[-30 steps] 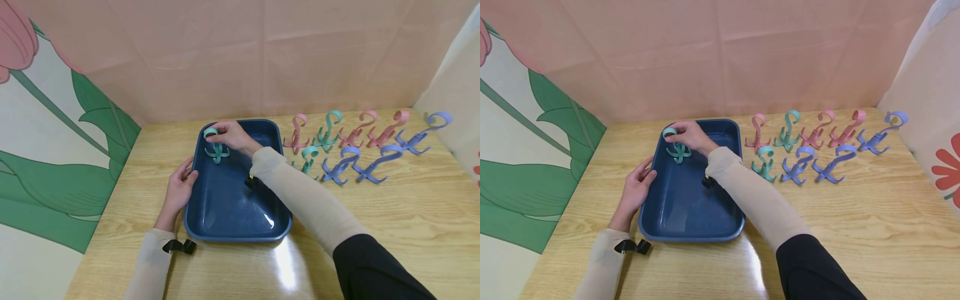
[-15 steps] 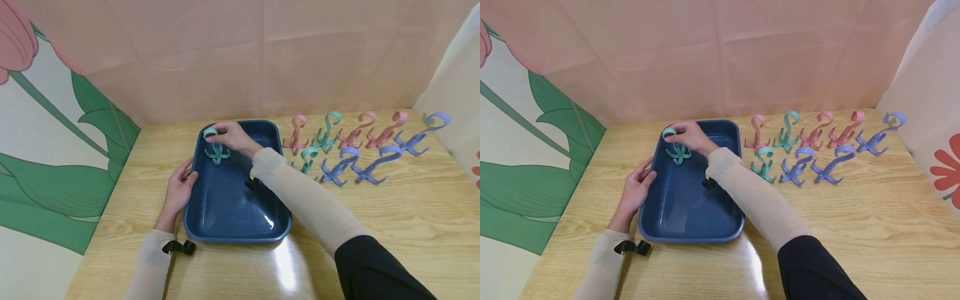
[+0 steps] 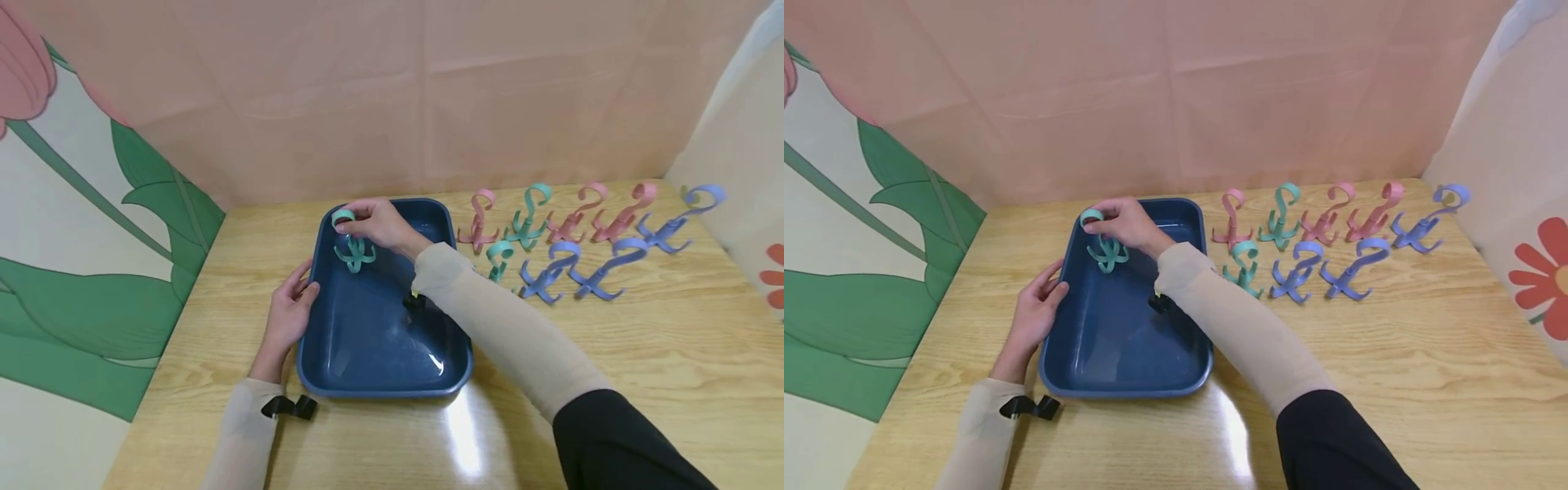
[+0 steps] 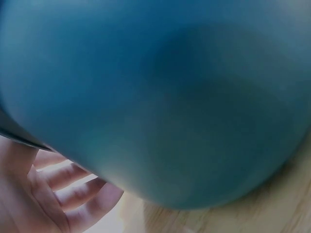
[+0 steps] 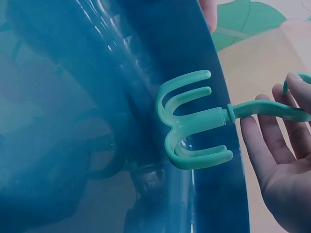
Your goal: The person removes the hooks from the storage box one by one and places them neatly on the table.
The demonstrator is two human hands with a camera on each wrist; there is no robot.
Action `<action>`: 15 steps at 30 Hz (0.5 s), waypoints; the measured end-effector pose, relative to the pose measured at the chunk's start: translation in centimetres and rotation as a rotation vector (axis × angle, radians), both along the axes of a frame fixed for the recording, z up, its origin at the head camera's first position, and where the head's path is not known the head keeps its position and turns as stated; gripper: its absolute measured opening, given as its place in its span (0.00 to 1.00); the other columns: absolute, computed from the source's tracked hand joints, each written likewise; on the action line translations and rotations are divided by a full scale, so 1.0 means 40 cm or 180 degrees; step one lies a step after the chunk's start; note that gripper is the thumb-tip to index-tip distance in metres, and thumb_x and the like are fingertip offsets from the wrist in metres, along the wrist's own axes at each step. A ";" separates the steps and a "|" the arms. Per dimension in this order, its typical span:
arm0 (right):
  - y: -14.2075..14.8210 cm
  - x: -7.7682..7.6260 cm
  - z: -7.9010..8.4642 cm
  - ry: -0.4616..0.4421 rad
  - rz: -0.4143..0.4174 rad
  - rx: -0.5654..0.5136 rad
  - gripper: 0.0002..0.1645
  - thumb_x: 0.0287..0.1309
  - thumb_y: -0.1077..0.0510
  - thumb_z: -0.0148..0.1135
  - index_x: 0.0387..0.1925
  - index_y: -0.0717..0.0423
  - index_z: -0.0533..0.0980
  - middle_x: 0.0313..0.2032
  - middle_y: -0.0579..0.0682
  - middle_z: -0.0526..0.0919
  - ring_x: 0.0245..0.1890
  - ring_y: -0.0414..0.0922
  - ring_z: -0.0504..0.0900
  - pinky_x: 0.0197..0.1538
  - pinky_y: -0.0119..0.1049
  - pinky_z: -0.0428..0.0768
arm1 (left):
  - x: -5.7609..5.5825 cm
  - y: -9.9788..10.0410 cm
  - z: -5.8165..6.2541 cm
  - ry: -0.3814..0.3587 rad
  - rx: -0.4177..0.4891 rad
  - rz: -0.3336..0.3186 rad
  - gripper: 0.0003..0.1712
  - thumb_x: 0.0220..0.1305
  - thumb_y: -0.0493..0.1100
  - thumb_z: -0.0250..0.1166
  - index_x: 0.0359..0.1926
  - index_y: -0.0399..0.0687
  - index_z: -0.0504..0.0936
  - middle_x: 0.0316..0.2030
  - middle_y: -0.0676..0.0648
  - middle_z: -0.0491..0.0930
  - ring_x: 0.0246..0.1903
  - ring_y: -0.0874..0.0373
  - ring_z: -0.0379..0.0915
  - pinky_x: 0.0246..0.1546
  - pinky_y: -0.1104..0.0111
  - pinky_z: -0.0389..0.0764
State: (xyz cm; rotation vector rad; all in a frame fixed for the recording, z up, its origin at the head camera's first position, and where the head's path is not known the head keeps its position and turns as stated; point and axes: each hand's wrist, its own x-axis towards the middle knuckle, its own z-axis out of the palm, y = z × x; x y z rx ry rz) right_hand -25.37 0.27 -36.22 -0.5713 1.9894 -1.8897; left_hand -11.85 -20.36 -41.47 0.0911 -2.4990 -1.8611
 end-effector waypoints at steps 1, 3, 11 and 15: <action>0.002 0.002 0.002 0.0018 -0.0004 0.0002 0.16 0.59 0.61 0.72 0.49 0.59 0.84 0.41 0.53 0.88 0.52 0.63 0.81 0.55 0.50 0.80 | 0.000 0.001 0.001 -0.0004 -0.0002 0.0009 0.28 0.77 0.40 0.55 0.74 0.53 0.67 0.60 0.37 0.78 0.52 0.42 0.80 0.53 0.49 0.79; 0.006 0.008 0.006 0.0058 -0.0012 0.0005 0.16 0.59 0.61 0.72 0.49 0.59 0.84 0.41 0.53 0.88 0.51 0.63 0.82 0.54 0.49 0.81 | 0.001 0.001 0.002 -0.0003 -0.0010 0.0019 0.28 0.76 0.40 0.55 0.74 0.52 0.67 0.59 0.36 0.78 0.52 0.41 0.80 0.54 0.48 0.78; 0.024 0.034 0.034 0.0229 -0.0032 -0.0053 0.18 0.59 0.61 0.72 0.51 0.64 0.83 0.39 0.53 0.88 0.42 0.52 0.86 0.53 0.52 0.81 | 0.004 0.001 0.001 -0.0008 -0.0027 0.0037 0.28 0.76 0.40 0.55 0.74 0.52 0.67 0.60 0.37 0.78 0.52 0.42 0.80 0.52 0.53 0.80; 0.037 0.048 0.051 0.0329 -0.0017 -0.0076 0.17 0.59 0.61 0.72 0.49 0.63 0.83 0.38 0.54 0.88 0.41 0.53 0.86 0.52 0.55 0.81 | 0.003 0.002 0.001 -0.0031 -0.0042 0.0035 0.28 0.76 0.41 0.56 0.74 0.52 0.68 0.60 0.37 0.78 0.53 0.43 0.80 0.52 0.55 0.80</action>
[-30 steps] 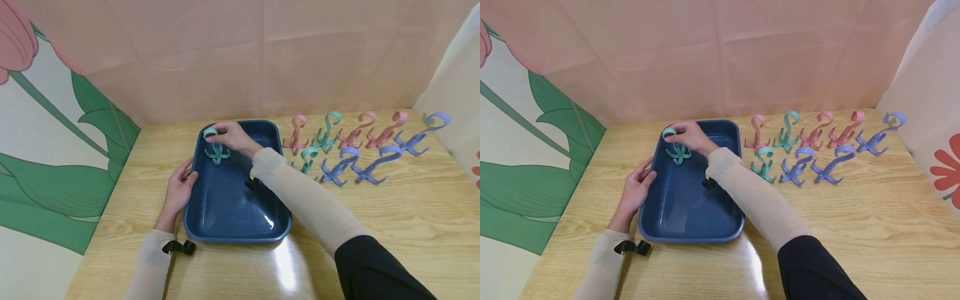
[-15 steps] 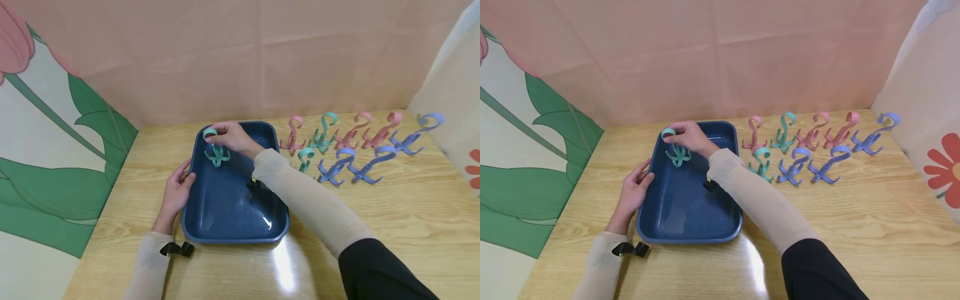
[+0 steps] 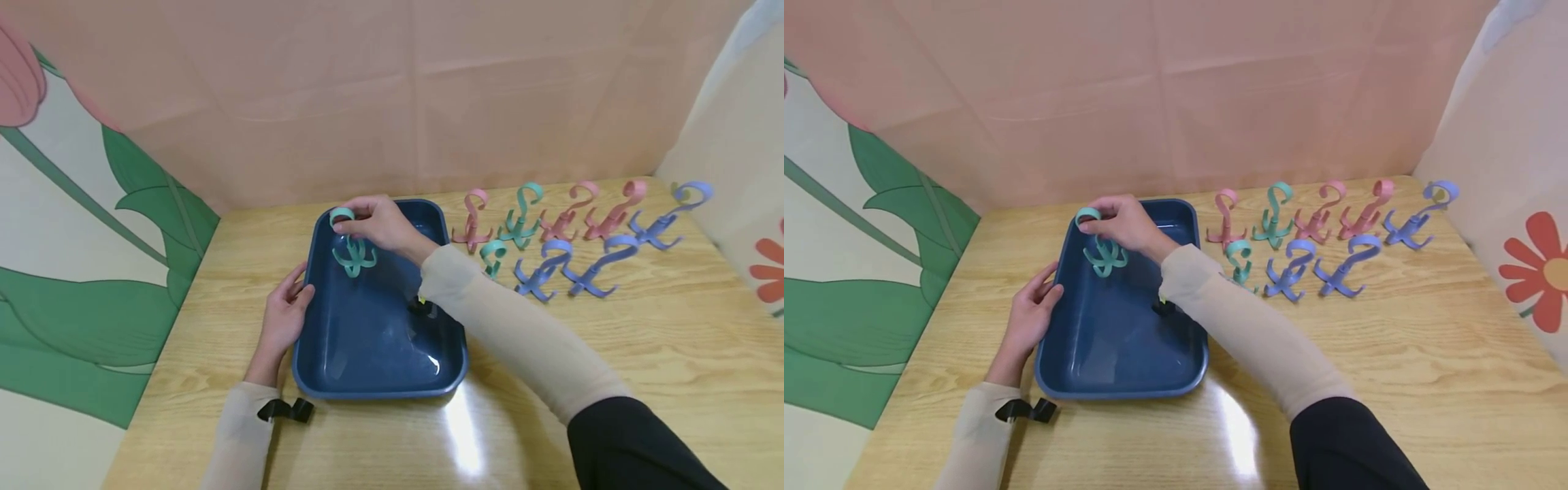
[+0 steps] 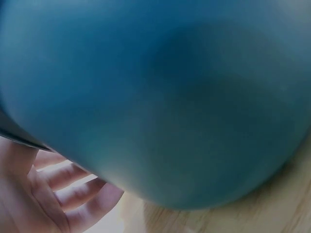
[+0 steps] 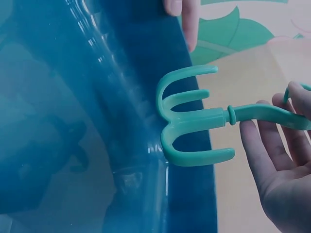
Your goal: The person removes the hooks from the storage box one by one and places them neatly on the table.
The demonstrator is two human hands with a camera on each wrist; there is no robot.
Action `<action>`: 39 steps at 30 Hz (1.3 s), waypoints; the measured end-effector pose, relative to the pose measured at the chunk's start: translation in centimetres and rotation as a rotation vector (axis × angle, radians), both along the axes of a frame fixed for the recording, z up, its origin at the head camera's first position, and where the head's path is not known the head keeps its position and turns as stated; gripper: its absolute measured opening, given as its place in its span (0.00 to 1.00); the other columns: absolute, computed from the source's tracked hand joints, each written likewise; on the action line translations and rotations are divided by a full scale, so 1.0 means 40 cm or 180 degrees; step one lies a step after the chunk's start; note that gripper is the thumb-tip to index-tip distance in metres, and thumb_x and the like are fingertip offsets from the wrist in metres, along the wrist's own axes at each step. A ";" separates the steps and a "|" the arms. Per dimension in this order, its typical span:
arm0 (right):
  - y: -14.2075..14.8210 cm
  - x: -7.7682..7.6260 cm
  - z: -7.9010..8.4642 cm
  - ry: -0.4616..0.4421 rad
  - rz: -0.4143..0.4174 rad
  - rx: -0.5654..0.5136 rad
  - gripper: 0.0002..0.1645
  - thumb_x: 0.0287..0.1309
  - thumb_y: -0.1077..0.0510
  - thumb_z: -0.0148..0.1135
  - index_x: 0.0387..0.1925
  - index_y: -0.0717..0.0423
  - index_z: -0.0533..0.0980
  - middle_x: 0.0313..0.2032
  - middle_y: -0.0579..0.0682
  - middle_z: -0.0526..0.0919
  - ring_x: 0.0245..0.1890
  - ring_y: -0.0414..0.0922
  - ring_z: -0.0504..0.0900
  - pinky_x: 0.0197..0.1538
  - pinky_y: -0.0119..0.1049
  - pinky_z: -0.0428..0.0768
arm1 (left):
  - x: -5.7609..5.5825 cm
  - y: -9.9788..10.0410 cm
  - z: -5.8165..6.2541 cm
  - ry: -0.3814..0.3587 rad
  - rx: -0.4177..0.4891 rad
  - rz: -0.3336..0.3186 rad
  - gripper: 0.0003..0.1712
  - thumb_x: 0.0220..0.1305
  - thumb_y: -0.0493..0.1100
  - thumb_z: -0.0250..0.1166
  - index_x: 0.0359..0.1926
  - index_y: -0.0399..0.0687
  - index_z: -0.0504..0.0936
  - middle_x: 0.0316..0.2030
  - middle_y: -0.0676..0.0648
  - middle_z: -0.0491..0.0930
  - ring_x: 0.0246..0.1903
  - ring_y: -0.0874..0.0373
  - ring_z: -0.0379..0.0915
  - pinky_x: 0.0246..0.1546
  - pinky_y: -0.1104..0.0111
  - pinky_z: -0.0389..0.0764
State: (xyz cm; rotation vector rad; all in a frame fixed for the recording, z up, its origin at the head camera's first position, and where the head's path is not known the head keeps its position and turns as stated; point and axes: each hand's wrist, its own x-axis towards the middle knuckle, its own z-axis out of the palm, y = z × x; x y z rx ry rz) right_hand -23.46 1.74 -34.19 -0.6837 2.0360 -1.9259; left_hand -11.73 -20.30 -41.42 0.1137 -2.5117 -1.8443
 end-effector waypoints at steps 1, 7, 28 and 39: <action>0.003 0.003 0.004 0.0025 0.0003 0.0006 0.17 0.59 0.61 0.72 0.49 0.62 0.84 0.38 0.54 0.88 0.41 0.53 0.86 0.51 0.55 0.81 | 0.000 0.000 0.000 -0.0006 -0.0001 0.0001 0.28 0.76 0.41 0.56 0.74 0.53 0.68 0.60 0.37 0.78 0.53 0.43 0.80 0.51 0.56 0.80; 0.023 0.022 0.023 0.0182 0.0036 0.0037 0.16 0.59 0.61 0.72 0.49 0.61 0.84 0.38 0.53 0.88 0.38 0.49 0.86 0.50 0.57 0.81 | 0.003 0.002 0.005 -0.0052 0.0038 -0.0004 0.28 0.76 0.42 0.56 0.74 0.54 0.67 0.60 0.38 0.78 0.52 0.43 0.81 0.48 0.61 0.83; 0.086 0.128 0.086 0.0785 0.0059 0.0146 0.14 0.60 0.60 0.71 0.47 0.58 0.85 0.37 0.49 0.88 0.37 0.53 0.86 0.43 0.47 0.84 | 0.000 0.003 0.001 0.0031 0.0075 0.0041 0.27 0.75 0.39 0.57 0.73 0.52 0.69 0.59 0.37 0.78 0.51 0.44 0.81 0.42 0.71 0.82; 0.137 0.181 0.118 0.0914 -0.0004 0.0088 0.14 0.58 0.62 0.73 0.47 0.59 0.85 0.39 0.49 0.88 0.38 0.48 0.87 0.44 0.41 0.84 | 0.001 0.003 0.002 0.0009 0.0047 0.0036 0.28 0.76 0.39 0.56 0.73 0.53 0.68 0.60 0.38 0.78 0.51 0.46 0.80 0.43 0.71 0.81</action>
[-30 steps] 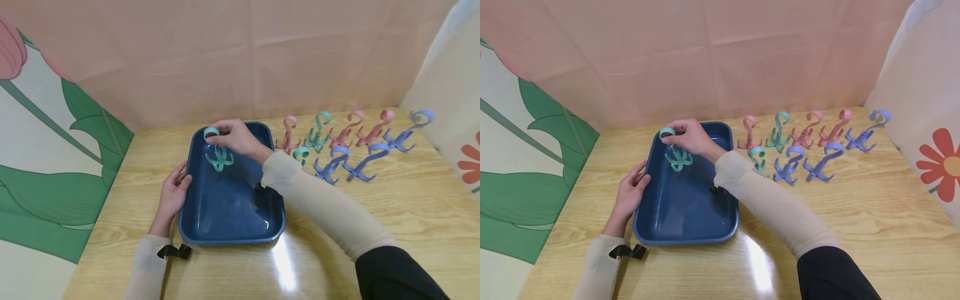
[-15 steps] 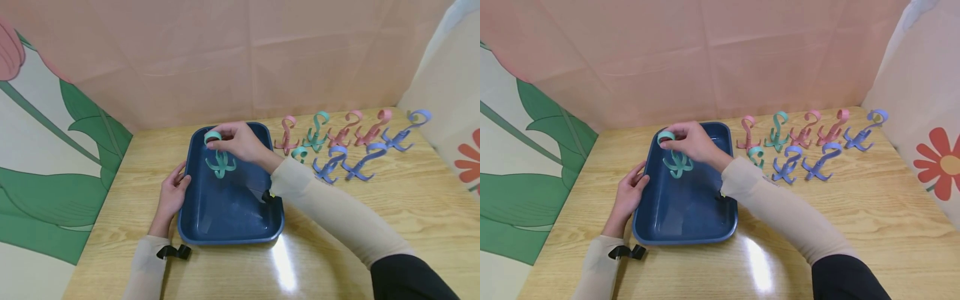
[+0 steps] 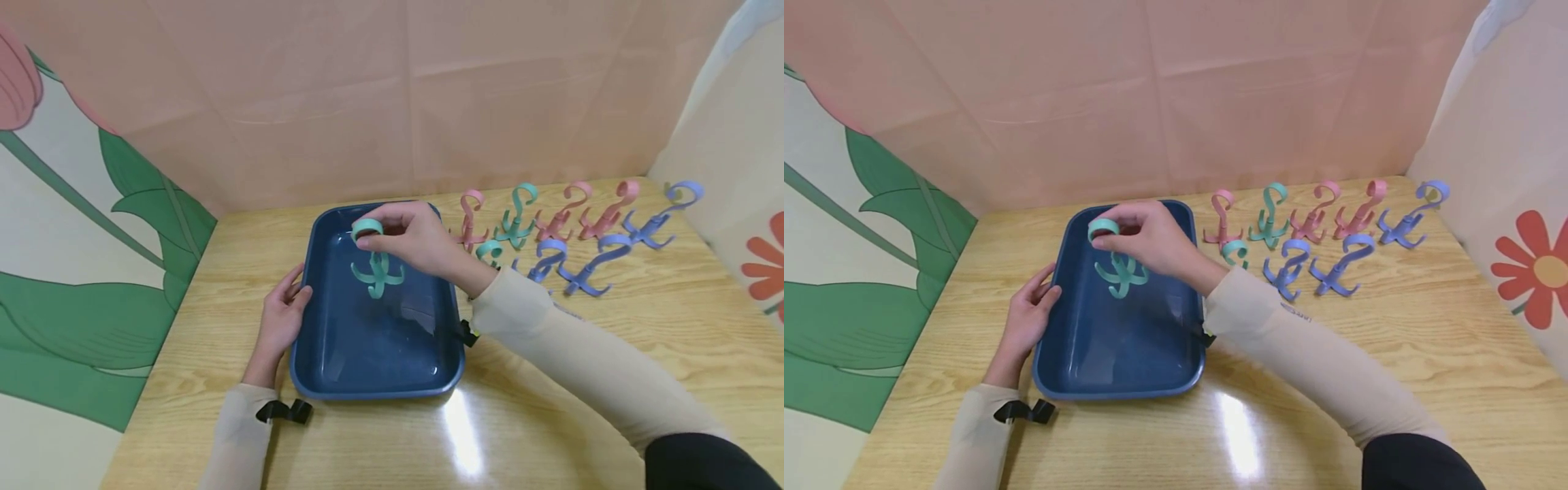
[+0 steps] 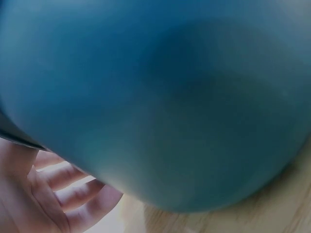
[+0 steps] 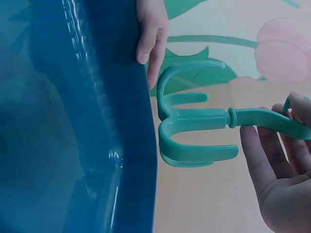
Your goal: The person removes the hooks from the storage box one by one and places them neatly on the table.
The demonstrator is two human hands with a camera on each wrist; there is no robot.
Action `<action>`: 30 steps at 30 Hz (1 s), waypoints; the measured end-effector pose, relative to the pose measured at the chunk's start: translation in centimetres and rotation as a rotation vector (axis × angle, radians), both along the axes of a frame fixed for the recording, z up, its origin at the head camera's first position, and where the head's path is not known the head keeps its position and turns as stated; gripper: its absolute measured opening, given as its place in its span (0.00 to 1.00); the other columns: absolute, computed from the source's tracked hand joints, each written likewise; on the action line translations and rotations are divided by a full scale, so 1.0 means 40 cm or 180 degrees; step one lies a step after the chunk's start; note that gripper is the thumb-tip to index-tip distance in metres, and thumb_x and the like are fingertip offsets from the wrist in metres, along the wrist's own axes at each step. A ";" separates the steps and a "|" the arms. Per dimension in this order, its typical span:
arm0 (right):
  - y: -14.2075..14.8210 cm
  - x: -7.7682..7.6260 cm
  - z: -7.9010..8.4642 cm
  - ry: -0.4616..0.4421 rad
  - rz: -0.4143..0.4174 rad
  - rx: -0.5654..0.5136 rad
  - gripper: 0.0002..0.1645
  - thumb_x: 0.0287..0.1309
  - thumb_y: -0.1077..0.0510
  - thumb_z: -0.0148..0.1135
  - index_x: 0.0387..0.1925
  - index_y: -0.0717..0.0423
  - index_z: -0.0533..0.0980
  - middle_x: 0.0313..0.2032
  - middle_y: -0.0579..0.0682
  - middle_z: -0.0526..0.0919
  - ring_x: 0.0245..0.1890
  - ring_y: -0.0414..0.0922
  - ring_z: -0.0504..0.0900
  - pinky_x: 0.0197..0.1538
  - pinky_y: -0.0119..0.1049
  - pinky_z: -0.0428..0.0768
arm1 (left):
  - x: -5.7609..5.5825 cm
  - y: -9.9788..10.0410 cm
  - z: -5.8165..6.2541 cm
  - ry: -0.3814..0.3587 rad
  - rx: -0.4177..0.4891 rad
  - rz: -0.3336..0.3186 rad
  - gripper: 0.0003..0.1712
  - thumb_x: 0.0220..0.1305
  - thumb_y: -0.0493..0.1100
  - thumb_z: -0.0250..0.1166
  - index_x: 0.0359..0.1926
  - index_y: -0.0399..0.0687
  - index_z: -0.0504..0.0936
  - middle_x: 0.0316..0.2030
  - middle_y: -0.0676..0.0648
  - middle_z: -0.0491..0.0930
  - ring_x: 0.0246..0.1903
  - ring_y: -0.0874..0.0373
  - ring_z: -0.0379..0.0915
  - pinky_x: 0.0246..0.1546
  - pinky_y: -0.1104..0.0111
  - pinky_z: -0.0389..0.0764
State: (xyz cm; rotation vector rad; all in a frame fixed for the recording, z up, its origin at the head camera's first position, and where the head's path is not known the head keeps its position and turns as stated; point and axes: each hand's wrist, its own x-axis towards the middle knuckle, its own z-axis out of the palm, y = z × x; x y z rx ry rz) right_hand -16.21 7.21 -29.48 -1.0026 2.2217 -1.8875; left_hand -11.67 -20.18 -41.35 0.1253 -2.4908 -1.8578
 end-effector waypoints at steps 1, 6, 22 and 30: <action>0.006 0.005 0.002 0.0000 -0.0007 0.0003 0.14 0.58 0.63 0.73 0.47 0.60 0.85 0.39 0.49 0.88 0.38 0.48 0.87 0.44 0.41 0.84 | -0.001 0.000 -0.001 -0.0002 0.0012 -0.0010 0.28 0.76 0.40 0.56 0.74 0.53 0.68 0.60 0.38 0.78 0.51 0.46 0.80 0.44 0.70 0.81; 0.034 0.027 0.013 -0.0051 0.0058 -0.0082 0.14 0.58 0.65 0.71 0.47 0.62 0.84 0.41 0.51 0.88 0.39 0.50 0.87 0.42 0.42 0.84 | -0.001 0.000 0.001 -0.0017 -0.0006 -0.0026 0.28 0.76 0.41 0.56 0.74 0.54 0.68 0.61 0.39 0.78 0.52 0.46 0.80 0.46 0.65 0.82; 0.166 0.109 0.027 0.0048 -0.0187 -0.0153 0.12 0.59 0.67 0.71 0.46 0.61 0.85 0.43 0.55 0.88 0.41 0.49 0.87 0.41 0.36 0.85 | 0.006 0.004 0.003 0.0020 -0.0013 -0.0008 0.28 0.76 0.41 0.56 0.74 0.54 0.68 0.60 0.39 0.79 0.51 0.46 0.81 0.45 0.66 0.82; 0.245 0.162 0.023 0.0052 -0.0130 -0.0442 0.13 0.56 0.75 0.68 0.45 0.68 0.84 0.41 0.58 0.88 0.38 0.48 0.88 0.36 0.33 0.84 | 0.010 0.004 0.000 0.0014 -0.0079 0.0000 0.28 0.76 0.41 0.56 0.74 0.54 0.67 0.60 0.38 0.78 0.51 0.46 0.81 0.47 0.61 0.82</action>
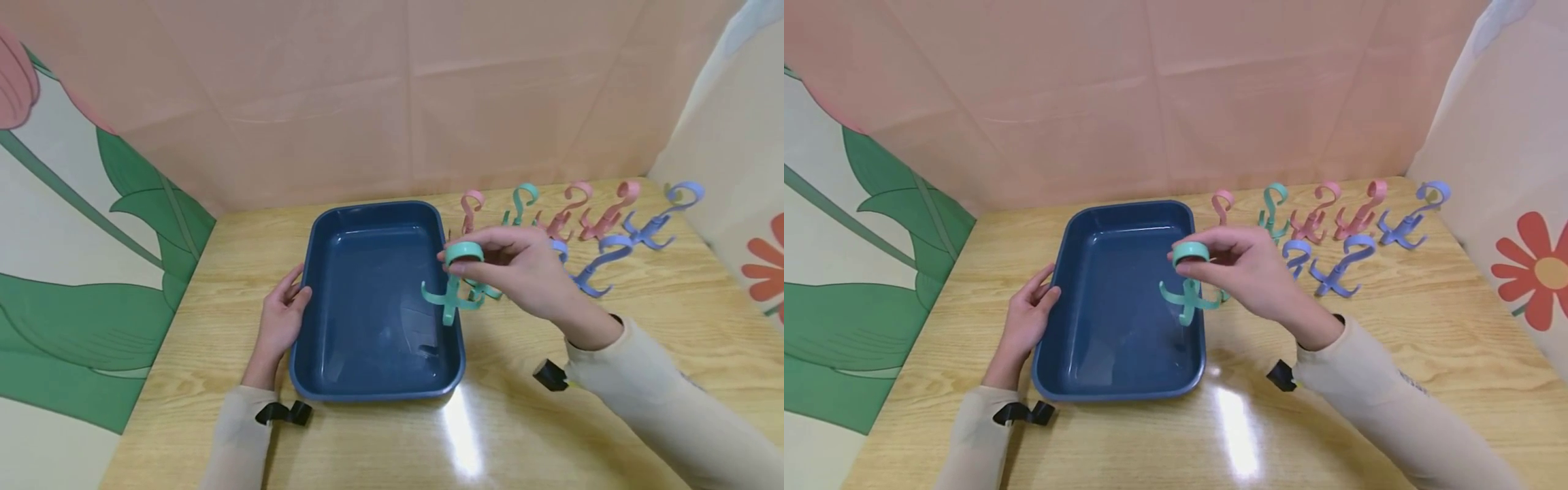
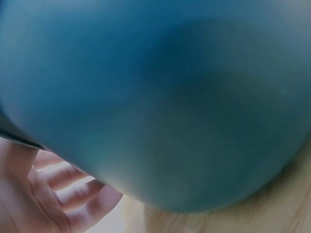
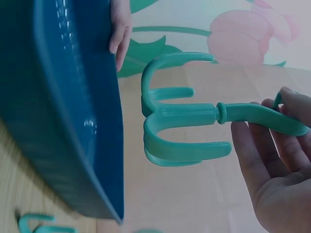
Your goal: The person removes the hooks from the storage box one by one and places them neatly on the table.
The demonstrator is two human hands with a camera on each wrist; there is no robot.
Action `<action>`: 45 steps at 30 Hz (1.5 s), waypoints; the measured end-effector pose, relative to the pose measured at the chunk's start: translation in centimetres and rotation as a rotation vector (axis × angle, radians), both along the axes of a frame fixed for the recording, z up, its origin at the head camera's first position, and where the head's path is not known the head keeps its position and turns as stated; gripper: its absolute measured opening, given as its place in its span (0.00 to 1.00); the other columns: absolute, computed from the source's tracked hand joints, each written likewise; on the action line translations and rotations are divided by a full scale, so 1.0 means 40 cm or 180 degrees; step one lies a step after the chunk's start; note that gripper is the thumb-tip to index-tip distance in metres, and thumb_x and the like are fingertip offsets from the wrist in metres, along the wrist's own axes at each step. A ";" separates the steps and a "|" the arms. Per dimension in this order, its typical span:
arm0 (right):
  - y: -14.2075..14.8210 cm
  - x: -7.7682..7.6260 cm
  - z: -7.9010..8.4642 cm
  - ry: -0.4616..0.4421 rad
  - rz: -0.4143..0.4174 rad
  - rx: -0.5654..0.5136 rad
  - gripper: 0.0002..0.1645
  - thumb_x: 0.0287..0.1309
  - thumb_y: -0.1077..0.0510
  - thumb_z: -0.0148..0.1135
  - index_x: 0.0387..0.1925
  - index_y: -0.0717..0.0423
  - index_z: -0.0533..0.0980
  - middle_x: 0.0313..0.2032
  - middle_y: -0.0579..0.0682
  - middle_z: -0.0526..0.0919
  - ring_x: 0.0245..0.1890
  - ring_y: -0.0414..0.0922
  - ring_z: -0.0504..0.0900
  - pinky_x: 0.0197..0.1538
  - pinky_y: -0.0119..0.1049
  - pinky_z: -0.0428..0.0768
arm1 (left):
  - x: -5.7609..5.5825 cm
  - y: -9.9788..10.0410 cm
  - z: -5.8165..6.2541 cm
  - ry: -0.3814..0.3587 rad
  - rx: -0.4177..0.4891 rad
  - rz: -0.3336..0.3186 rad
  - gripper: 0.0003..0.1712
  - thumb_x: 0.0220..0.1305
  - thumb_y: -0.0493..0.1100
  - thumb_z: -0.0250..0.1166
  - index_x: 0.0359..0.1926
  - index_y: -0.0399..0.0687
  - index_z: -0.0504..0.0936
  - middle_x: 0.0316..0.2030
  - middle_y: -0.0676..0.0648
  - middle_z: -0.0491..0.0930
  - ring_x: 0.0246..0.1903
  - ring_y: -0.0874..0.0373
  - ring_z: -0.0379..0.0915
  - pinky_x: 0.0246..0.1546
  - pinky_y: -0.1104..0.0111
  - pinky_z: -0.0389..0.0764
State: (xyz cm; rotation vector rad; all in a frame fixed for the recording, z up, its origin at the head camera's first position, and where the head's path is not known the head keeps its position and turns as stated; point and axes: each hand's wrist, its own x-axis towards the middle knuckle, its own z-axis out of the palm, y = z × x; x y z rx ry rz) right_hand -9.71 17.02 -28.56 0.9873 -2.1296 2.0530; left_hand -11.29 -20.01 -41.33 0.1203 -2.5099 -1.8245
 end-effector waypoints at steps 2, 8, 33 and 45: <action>0.023 0.012 -0.003 0.0008 -0.0036 -0.0025 0.13 0.55 0.76 0.68 0.44 0.69 0.83 0.40 0.57 0.88 0.37 0.46 0.87 0.35 0.33 0.84 | 0.001 0.001 0.002 0.0012 0.0016 0.0001 0.28 0.76 0.40 0.56 0.74 0.53 0.68 0.59 0.38 0.78 0.52 0.45 0.80 0.47 0.62 0.82; 0.100 0.038 -0.022 0.0079 -0.0098 -0.0232 0.16 0.50 0.84 0.63 0.43 0.76 0.81 0.41 0.62 0.87 0.39 0.48 0.87 0.34 0.31 0.83 | 0.002 0.001 0.001 -0.0026 0.0026 0.0011 0.28 0.76 0.41 0.56 0.74 0.52 0.67 0.60 0.37 0.78 0.52 0.44 0.79 0.44 0.70 0.80; 0.386 0.110 -0.087 -0.0045 -0.0577 -0.0684 0.20 0.51 0.91 0.52 0.48 0.89 0.71 0.46 0.71 0.83 0.45 0.55 0.87 0.48 0.36 0.83 | 0.009 0.004 0.001 -0.0017 0.0048 0.0035 0.27 0.75 0.41 0.57 0.73 0.54 0.69 0.59 0.38 0.79 0.52 0.45 0.79 0.46 0.66 0.80; 0.495 0.136 -0.130 0.0164 -0.0939 -0.0681 0.17 0.55 0.88 0.52 0.49 0.91 0.69 0.46 0.64 0.86 0.45 0.49 0.87 0.51 0.31 0.81 | 0.017 0.006 0.009 -0.0028 0.0061 0.0007 0.28 0.75 0.41 0.57 0.74 0.54 0.68 0.60 0.38 0.78 0.53 0.45 0.79 0.45 0.69 0.80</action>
